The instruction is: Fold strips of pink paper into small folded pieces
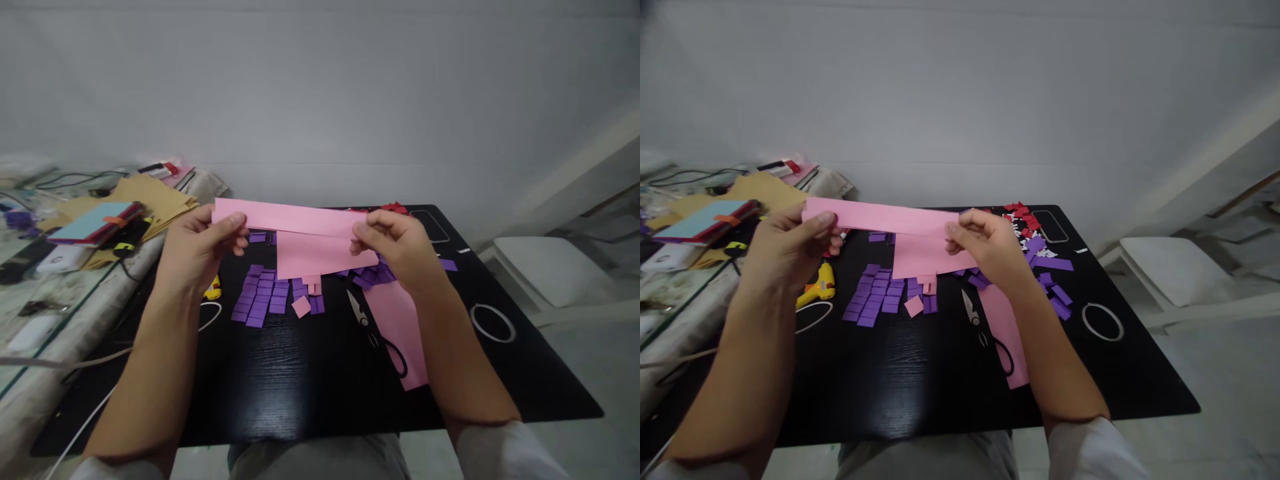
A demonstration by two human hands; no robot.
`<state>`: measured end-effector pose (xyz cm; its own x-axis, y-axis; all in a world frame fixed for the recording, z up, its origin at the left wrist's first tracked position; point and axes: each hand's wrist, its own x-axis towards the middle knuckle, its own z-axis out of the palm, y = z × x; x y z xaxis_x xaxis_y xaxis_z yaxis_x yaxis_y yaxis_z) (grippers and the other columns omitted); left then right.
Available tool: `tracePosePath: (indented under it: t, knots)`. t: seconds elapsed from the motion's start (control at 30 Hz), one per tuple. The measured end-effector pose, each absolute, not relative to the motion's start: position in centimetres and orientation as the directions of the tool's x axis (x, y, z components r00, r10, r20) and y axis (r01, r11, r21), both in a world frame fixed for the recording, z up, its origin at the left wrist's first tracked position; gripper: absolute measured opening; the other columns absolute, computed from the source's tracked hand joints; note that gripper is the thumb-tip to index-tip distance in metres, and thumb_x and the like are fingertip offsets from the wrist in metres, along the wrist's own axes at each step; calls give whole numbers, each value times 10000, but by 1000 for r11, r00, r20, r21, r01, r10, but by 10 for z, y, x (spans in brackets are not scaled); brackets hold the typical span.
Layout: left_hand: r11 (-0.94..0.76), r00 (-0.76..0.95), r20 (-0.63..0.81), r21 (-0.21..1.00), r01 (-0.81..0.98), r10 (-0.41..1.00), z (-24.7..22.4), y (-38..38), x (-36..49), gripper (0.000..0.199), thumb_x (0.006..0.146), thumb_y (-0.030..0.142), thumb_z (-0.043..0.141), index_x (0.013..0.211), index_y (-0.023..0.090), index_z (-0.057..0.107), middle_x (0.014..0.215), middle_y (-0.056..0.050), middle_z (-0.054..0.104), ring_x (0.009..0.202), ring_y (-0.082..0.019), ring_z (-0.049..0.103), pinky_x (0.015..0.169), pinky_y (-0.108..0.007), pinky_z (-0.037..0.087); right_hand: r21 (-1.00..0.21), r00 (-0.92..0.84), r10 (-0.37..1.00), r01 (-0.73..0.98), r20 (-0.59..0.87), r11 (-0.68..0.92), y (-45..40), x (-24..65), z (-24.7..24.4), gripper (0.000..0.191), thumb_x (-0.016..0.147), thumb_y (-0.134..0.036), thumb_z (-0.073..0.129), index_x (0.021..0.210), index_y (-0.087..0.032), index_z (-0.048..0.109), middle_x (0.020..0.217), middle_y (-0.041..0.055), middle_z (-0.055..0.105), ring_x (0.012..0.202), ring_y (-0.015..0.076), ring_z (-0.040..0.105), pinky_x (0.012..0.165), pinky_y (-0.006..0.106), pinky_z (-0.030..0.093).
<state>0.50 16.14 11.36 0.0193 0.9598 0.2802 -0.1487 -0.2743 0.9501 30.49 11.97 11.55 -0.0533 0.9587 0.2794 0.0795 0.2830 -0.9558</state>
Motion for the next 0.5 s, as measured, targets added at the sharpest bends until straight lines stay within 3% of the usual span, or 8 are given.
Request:
tracePosePath:
  t: [0.13,0.2,0.27,0.33,0.5]
  knots:
    - [-324,-2,331,924,-201,944,114,156,16,201,768,335,872,756,185,738,600,27,630,506,-75,577,444,-175,482,-920,-539,841,311,35,238,115,312,120,300,859,-421,811,743,-176,683,729,13,722,671,138,672,618,264,529]
    - [-335,65,344,935,-117,937,115,148,24,196,790,322,856,746,178,731,604,19,648,509,-78,585,480,-185,504,-906,-631,775,335,-10,261,113,306,118,283,840,-424,830,793,-173,710,747,7,722,679,139,668,624,265,529]
    - [-335,140,328,942,32,934,115,139,34,215,806,302,846,707,167,711,590,15,660,504,-81,597,500,-190,509,-944,-584,809,227,65,240,111,292,113,294,845,-440,824,951,-182,730,887,25,757,800,159,715,721,280,573]
    - [-329,219,299,937,117,929,114,131,44,217,794,291,857,699,165,708,576,22,662,497,-81,602,499,-184,503,-974,-467,872,83,148,210,109,275,107,309,894,-477,765,995,-188,728,1009,56,774,954,185,742,859,317,595]
    - [-330,304,294,941,77,906,111,122,60,206,817,318,837,737,167,721,614,9,700,509,-92,629,501,-189,514,-987,-378,913,-109,154,121,104,251,97,322,894,-485,764,831,-179,687,835,39,771,845,190,772,799,344,628]
